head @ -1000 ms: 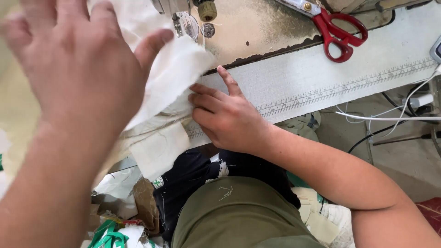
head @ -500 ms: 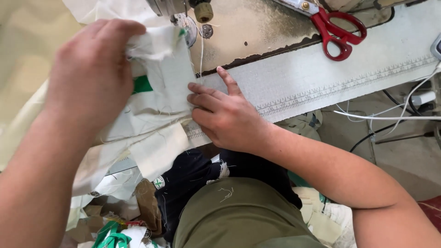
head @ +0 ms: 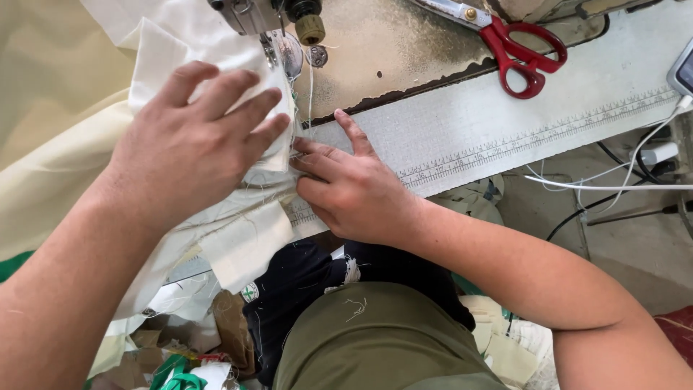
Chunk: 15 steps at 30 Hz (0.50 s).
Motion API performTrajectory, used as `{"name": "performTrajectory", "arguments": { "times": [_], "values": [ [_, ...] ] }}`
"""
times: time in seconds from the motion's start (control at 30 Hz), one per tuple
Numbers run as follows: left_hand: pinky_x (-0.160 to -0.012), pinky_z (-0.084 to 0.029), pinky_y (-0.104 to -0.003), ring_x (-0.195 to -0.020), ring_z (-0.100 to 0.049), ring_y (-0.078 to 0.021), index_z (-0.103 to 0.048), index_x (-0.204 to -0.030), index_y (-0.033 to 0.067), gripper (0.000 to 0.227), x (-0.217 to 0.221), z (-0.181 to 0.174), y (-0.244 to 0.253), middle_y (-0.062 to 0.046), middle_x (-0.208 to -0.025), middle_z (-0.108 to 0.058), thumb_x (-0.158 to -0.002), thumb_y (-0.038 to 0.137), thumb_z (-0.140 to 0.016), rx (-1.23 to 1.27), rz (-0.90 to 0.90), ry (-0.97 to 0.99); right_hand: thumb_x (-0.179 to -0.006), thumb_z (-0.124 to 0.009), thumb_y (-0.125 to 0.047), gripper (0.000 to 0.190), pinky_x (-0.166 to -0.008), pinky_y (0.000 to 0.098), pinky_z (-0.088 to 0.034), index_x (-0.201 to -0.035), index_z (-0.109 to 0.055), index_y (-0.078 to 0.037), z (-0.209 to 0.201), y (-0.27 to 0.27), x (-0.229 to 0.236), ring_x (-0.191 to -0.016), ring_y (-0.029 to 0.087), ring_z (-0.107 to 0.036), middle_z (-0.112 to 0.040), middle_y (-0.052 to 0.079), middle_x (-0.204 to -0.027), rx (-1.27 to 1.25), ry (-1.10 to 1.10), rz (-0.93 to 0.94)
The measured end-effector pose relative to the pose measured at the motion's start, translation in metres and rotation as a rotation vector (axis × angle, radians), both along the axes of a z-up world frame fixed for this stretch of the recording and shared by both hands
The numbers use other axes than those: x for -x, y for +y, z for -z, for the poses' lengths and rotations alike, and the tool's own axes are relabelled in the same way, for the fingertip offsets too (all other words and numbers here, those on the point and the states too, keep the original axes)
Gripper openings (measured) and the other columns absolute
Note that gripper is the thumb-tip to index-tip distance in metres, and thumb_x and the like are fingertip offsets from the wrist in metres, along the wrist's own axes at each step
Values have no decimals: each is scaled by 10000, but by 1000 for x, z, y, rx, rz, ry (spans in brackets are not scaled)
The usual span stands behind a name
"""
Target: Sewing green straps onto a white fabric bag using an industrial sewing machine and trimming excess thread with scissors.
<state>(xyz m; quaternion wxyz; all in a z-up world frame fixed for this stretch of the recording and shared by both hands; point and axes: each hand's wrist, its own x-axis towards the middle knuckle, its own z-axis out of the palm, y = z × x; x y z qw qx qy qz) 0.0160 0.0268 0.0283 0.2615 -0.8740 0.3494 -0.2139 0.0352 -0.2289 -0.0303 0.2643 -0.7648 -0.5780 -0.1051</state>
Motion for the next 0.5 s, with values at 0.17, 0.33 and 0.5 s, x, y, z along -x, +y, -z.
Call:
{"name": "performTrajectory", "arguments": {
  "times": [0.17,0.33,0.5],
  "values": [
    [-1190,-431,-431,-1372,-620,-225,-653,-1441,218,463,0,12,-10,30,-1422,-711,-997,288,-540,61,-72,312,-1004,-603,-31,103,-1212,738,-264,-911,-644,-44,1,1,0,-1286,343,-686,-680,140,-1087,8,-12,9],
    [-1282,-280,-533,-1531,-457,-287,-514,-1540,115,584,0,21,-16,-92,-1557,-580,-994,316,-459,79,-157,492,-996,-588,-38,92,-1225,740,-233,-913,-625,-43,1,0,0,-1268,345,-704,-666,151,-1104,31,-23,3],
    [-1267,-266,-569,-1554,-412,-297,-484,-1549,102,591,-3,20,-21,-117,-1574,-548,-997,307,-431,51,-181,530,-1004,-595,-30,100,-1232,745,-209,-920,-647,-42,0,0,-1,-1273,351,-708,-709,158,-1145,26,-13,-11]
  ]
}}
